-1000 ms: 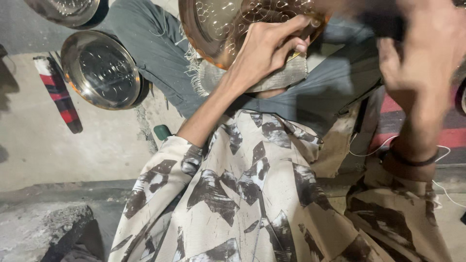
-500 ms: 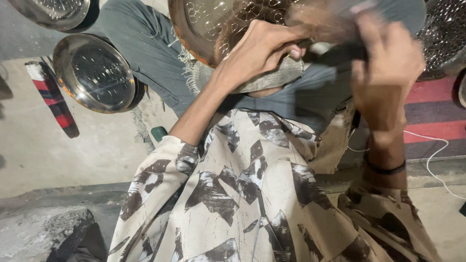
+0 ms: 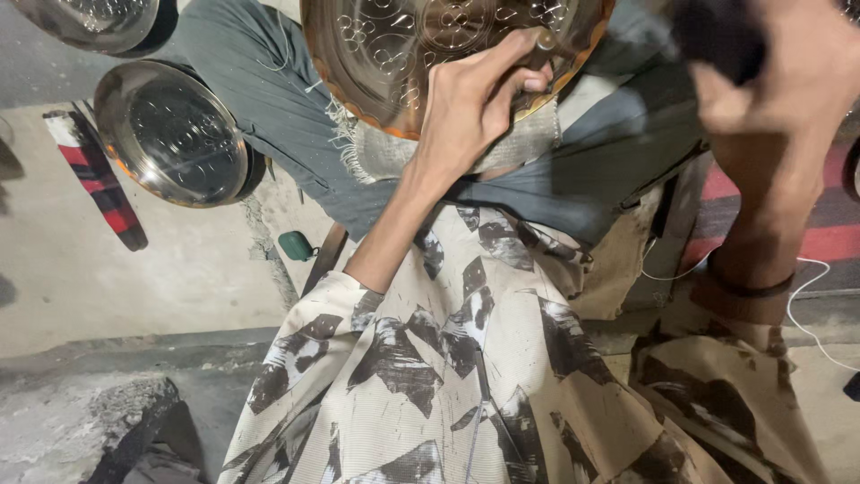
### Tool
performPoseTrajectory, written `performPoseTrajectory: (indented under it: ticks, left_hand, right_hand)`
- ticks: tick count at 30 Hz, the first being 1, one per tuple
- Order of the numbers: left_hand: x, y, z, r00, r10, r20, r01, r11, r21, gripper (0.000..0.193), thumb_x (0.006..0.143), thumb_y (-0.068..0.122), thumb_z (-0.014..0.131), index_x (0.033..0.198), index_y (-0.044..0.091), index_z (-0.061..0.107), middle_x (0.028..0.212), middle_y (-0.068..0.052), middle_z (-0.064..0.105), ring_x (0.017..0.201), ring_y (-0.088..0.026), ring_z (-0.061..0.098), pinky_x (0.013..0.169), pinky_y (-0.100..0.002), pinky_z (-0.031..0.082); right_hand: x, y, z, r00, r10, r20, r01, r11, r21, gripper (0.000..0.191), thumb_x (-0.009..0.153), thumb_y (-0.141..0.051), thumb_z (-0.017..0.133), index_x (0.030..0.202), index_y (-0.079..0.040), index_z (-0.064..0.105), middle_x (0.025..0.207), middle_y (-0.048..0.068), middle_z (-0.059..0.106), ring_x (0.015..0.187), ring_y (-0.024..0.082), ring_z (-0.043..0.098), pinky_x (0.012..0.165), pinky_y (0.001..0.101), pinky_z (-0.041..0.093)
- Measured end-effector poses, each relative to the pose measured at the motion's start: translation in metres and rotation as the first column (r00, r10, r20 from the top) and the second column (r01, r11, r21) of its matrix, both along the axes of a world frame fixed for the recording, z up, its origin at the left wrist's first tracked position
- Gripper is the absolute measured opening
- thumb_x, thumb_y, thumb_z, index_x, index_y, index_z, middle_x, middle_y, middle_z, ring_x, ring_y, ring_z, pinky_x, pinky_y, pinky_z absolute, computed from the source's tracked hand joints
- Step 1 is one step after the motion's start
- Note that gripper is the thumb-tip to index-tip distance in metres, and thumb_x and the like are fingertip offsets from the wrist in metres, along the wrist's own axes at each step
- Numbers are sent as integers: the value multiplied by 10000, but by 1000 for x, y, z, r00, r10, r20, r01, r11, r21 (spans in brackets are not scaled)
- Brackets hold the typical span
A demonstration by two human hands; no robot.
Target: The person sits on the floor and uses a small hammer to tap the surface of a decorative metal plate resting on a cloth pad. They repeatedly tap different areas of the plate, occasionally lifting and repositioning it to access new sections.
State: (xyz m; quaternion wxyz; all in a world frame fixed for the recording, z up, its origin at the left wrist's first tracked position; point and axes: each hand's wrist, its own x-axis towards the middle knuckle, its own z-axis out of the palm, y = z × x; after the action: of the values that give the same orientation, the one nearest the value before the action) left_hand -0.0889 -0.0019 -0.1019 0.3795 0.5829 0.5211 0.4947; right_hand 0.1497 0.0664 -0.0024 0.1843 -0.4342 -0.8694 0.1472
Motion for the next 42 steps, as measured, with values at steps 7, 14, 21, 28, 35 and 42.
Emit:
performPoseTrajectory:
  ticks: [7, 14, 21, 28, 35, 42]
  left_hand:
    - [-1, 1, -4, 1000, 1, 24, -1, 1000, 0, 358, 982, -73, 673, 1308, 70, 632, 1021, -74, 776, 939, -151, 805, 845, -269, 639]
    - [9, -10, -2, 986, 167, 14, -166, 984, -70, 318, 965, -89, 661, 1258, 33, 647, 1025, -102, 790, 927, -154, 807, 808, -259, 639]
    - [25, -18, 11, 939, 337, 67, -323, 932, -166, 236, 1018, -78, 612, 1237, 8, 640, 1049, -111, 786, 917, -167, 801, 880, -294, 626]
    - [22, -22, 12, 923, 385, 11, -371, 898, -237, 203, 985, -35, 650, 1183, 8, 647, 1016, -104, 802, 943, -164, 807, 812, -269, 624]
    - [18, -22, 8, 934, 357, -18, -355, 920, -163, 234, 978, -30, 650, 1206, 21, 656, 1012, -115, 787, 919, -180, 801, 822, -287, 613]
    - [4, -11, 7, 985, 154, -73, -160, 984, -78, 252, 961, -15, 692, 1199, 64, 665, 996, -97, 785, 915, -207, 814, 800, -296, 619]
  right_hand:
    - [-28, 22, 35, 883, 280, 375, -323, 945, 54, 630, 827, -65, 814, 1431, -93, 638, 929, 123, 640, 738, 255, 621, 666, 372, 486]
    - [-48, 34, 61, 811, 384, 441, -472, 876, 104, 633, 853, -38, 758, 1469, -132, 647, 1113, 94, 700, 778, 196, 621, 731, 321, 474]
    - [-60, 52, 62, 709, 366, 603, -342, 926, -160, 757, 967, -12, 684, 1661, -219, 463, 944, 99, 672, 734, 209, 638, 665, 341, 502]
    - [-52, 57, 49, 770, 485, 415, -433, 874, -218, 828, 867, 54, 669, 1629, -197, 466, 983, 141, 657, 668, 210, 589, 558, 329, 463]
    - [-50, 57, 40, 746, 485, 457, -488, 865, -121, 644, 959, -21, 669, 1551, -181, 475, 1359, 133, 618, 765, 195, 589, 647, 329, 481]
    - [-42, 49, 50, 744, 435, 507, -530, 846, 52, 647, 891, -29, 731, 1508, -168, 596, 1173, 83, 651, 769, 203, 598, 641, 325, 466]
